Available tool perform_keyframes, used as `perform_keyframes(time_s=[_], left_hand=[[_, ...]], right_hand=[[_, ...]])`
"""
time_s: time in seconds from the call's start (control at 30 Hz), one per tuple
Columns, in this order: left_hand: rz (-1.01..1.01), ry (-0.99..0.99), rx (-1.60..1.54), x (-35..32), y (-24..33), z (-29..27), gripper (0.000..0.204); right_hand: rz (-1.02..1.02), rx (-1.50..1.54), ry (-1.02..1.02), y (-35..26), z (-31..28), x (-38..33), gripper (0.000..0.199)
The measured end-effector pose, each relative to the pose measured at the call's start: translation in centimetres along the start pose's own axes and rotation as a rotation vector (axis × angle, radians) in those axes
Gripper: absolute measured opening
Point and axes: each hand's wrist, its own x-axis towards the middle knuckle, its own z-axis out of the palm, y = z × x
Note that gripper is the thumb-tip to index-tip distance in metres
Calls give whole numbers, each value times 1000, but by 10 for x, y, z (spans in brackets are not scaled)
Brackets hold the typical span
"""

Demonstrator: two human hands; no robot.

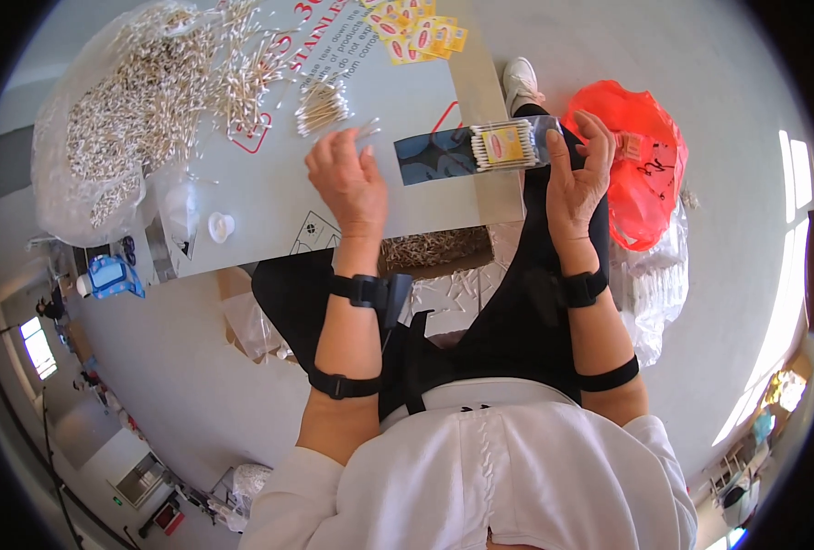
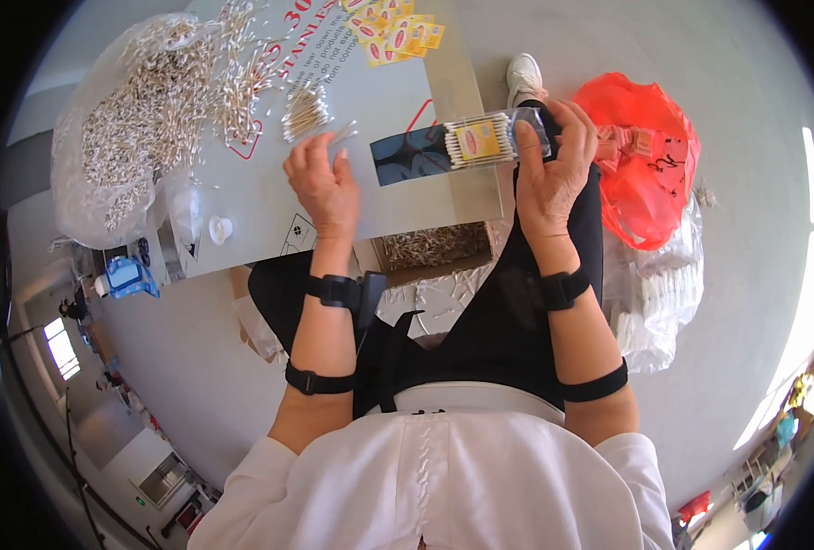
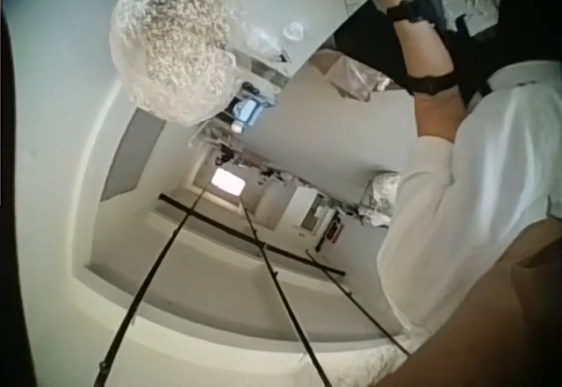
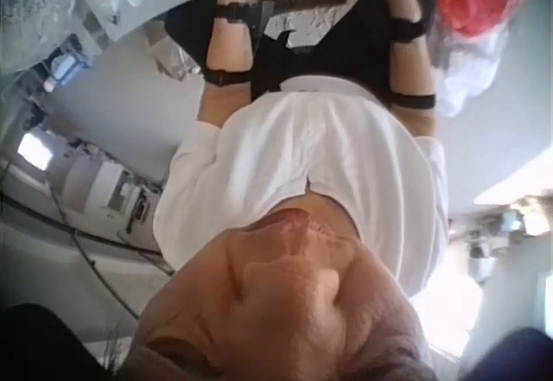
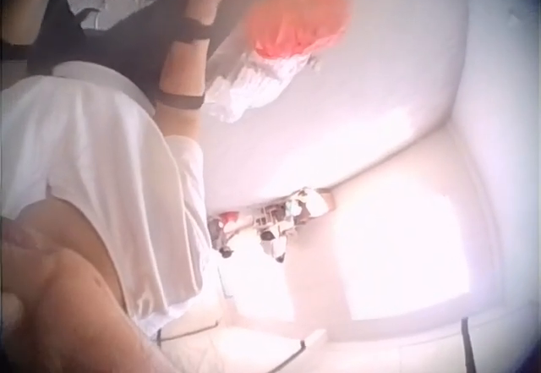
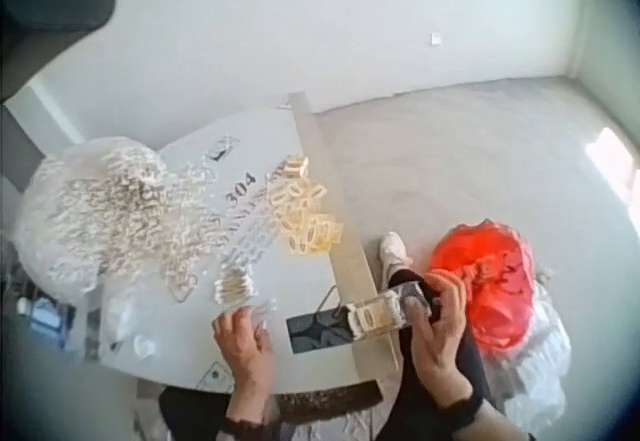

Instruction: Manually packaging groups of cotton swabs into small plastic bags and applying labels.

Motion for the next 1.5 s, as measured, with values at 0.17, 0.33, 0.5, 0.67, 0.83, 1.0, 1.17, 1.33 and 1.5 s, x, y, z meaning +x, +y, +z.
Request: perform_keyframes(time_s=[0.17,0.33,0.5,0.67,0.83,1.0,1.17,1.33,1.5], left_hand=[[29,8,63,7,-31,-3,19],[60,-39,-46,-22,-8,-1,14],[57,61,-140,3,-33,-12,25],[51,-11,20,39,-65,-11,31],[63,4,-58,15,-46,1,23],[141,42,-164,-5,-29,4,21],[190,-40,-206,5,-30,-6,15],[178,-149,-73,28,-39,-8,13],[195,-265,-141,36,-44,-11,11]], right_hand=[[-96,268,-490,-38,45,-14,17],[-358,161,-533,-54,103,-38,21],[-448,100,-575,-48,113,-47,14],[-389,148,-572,-54,112,-50,11],[-376,133,-602,-54,110,-48,11],[-376,129,-627,-54,104,-53,13],[-278,158,-581,-50,96,-58,24],[-245,178,-597,-49,94,-59,24],[-240,173,-594,-50,95,-60,23]])
